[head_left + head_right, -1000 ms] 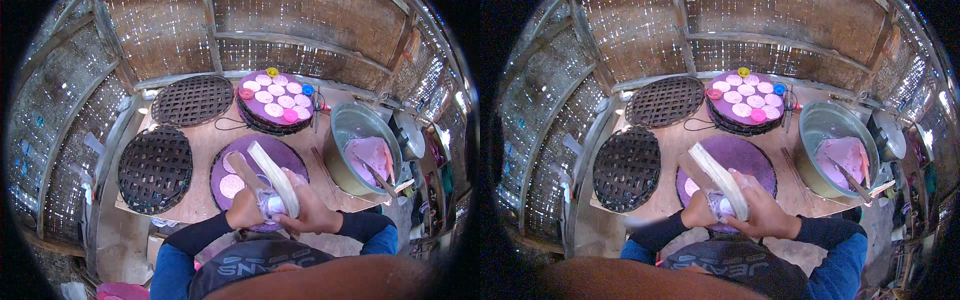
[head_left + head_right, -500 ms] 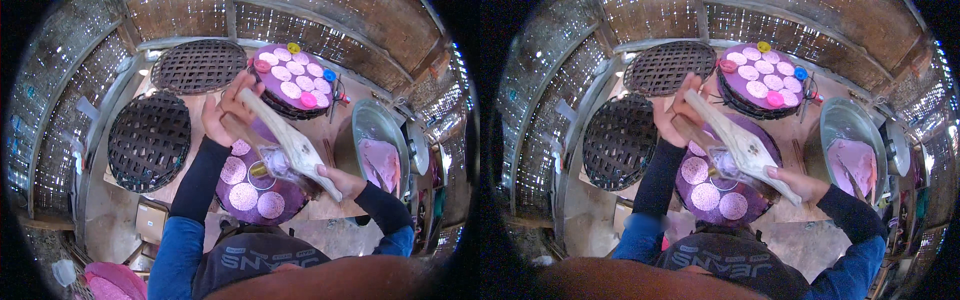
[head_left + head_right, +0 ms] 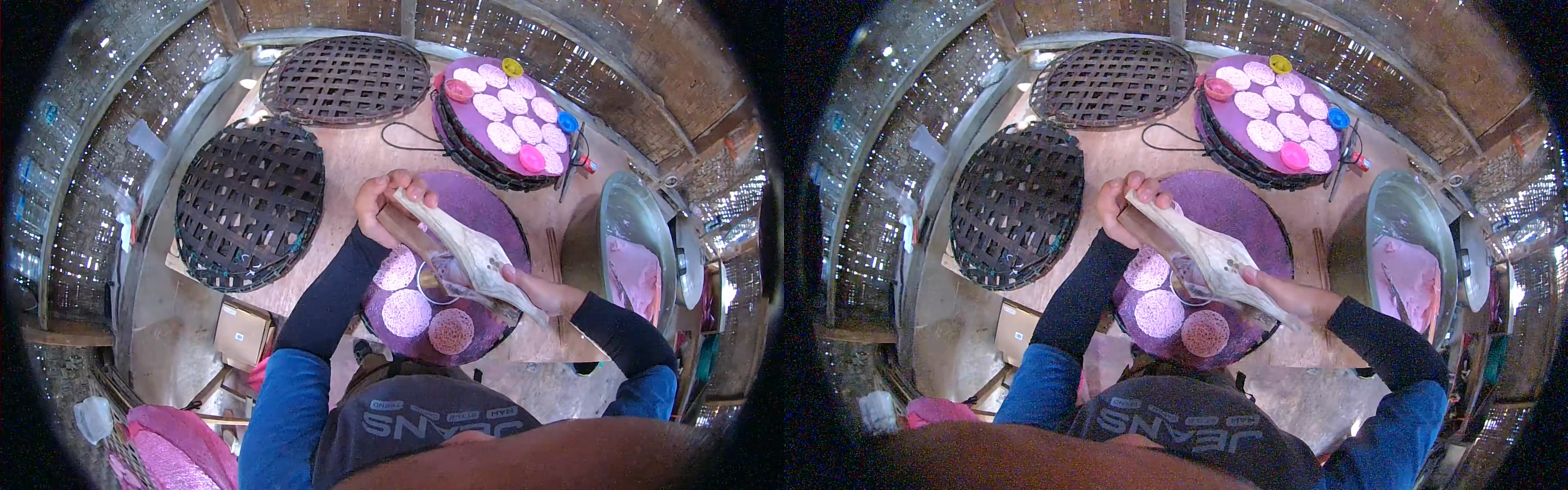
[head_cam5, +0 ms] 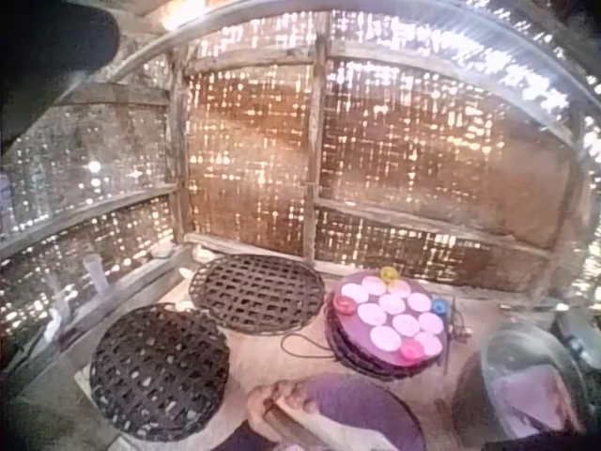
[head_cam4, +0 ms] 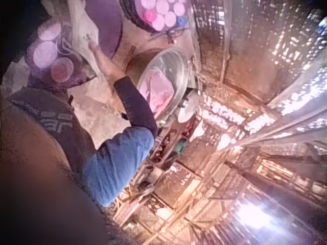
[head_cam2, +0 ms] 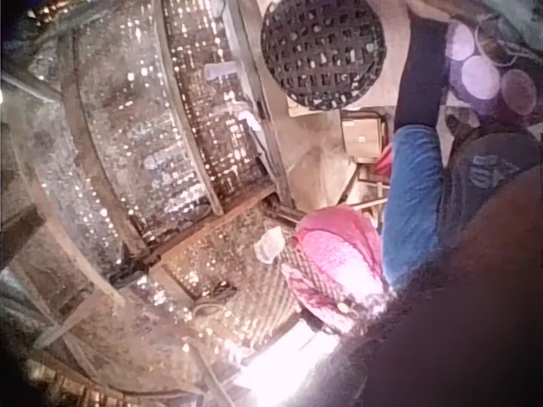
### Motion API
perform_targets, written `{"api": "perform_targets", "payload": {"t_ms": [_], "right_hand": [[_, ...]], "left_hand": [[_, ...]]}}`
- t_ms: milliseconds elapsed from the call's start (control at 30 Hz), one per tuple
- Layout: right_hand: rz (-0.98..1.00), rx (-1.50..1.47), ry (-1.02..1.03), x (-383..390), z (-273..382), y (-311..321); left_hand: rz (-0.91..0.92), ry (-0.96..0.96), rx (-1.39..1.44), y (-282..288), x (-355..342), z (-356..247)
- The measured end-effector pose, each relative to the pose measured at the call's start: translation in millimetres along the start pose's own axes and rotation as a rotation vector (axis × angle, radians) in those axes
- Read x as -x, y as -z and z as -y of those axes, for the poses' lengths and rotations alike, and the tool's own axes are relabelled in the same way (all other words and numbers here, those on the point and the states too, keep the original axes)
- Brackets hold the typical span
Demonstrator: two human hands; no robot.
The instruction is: The person scoops pink batter from a large metal bowl using a wooden paddle and fills a small metal ring mold placed on a purple mat. They smooth the batter, remove the ring, and place the formed cake onto a nearby woven tray. The person repeats this process to create multiple round cakes.
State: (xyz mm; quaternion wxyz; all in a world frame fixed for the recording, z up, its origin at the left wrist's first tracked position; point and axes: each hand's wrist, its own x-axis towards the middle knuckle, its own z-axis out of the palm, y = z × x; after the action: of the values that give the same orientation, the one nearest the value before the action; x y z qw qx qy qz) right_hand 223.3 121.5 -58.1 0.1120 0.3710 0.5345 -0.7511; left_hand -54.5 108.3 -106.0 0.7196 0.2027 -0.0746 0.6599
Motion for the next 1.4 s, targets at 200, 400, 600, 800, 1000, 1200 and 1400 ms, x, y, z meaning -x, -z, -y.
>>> {"api": "perform_targets", "payload": {"t_ms": [200, 400, 600, 800, 1000, 1200, 1400], "right_hand": [[-0.096, 0.271, -0.067, -7, -5, 4], [-0.109, 0.127, -0.016, 2, 6, -13], [-0.15, 0.105, -0.094, 17, 2, -6], [-0.351, 0.387, -0.168, 33, 20, -2], [-0.49, 0.672, -0.088, 27, 22, 5], [-0.507, 0.703, -0.063, 8, 30, -6], [-0.436, 0.604, -0.113, -1, 46, -28]], "left_hand": [[0.052, -0.003, 0.041, 10, 3, -5], [-0.058, -0.039, -0.007, 6, 11, -1], [-0.218, -0.08, 0.014, 1, 15, 17], [-0.188, -0.11, 0.075, 11, 4, 28], [-0.178, -0.102, 0.06, 27, -5, 25], [-0.162, -0.103, 0.016, 24, -3, 1], [-0.22, -0.155, -0.083, 18, 12, -16]]}}
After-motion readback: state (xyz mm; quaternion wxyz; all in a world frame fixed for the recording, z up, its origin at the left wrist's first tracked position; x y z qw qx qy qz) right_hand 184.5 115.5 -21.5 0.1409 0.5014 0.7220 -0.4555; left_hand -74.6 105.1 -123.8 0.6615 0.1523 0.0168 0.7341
